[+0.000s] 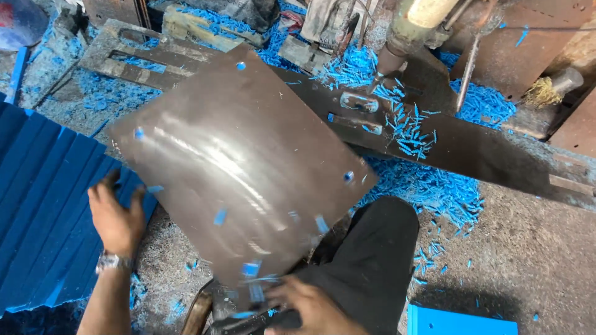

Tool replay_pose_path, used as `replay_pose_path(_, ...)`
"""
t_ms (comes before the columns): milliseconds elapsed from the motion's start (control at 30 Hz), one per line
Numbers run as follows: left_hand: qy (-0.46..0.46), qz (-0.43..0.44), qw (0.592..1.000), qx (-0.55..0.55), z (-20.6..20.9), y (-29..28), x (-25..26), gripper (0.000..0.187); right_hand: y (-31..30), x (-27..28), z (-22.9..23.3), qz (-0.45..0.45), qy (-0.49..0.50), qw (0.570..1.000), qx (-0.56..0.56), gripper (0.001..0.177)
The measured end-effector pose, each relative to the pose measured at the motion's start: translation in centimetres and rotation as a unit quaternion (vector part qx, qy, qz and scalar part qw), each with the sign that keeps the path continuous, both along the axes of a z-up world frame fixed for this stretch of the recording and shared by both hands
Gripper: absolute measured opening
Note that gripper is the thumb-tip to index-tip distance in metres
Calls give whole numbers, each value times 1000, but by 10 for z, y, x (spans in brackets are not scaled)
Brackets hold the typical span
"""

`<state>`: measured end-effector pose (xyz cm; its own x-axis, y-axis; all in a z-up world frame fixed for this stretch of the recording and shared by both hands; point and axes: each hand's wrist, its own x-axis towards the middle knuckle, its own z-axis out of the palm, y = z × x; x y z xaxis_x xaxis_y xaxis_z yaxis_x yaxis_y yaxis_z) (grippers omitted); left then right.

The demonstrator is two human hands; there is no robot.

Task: The person places a square metal plate on the drill press table and drills holes in its corners, holding the plate steady with one hand while pulling the drill press lever with the other. They reposition the plate between holes, brush away blue plastic shavings, and finally set the drilled plate onto a blue plastic sheet on the floor.

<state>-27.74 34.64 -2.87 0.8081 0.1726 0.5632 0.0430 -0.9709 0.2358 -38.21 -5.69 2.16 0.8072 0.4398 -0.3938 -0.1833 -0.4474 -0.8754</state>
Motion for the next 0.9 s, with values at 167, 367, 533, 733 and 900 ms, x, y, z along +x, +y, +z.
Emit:
replay_pose_path(167, 89, 82, 866, -486, -21, 9, 33, 57, -21, 61, 16, 26, -419, 903, -91, 59)
replay_pose_path(367, 159, 81, 840, -512, 18, -24, 37, 58, -81, 99, 7, 36, -435, 861, -260, 70)
replay_pose_path(533, 193, 167, 832, -493, 22, -18, 64, 85, -83, 113, 10, 147, -452, 823, -313, 62)
replay_pose_path(733, 173, 165, 831, -502, 23, -10, 83, 76, -79, 106, -2, 143, -488, 814, -281, 60)
replay_pose_path(900, 116, 146, 817, -546, 12, -6, 95, 80, -72, 113, 1, 144, -458, 828, -289, 65)
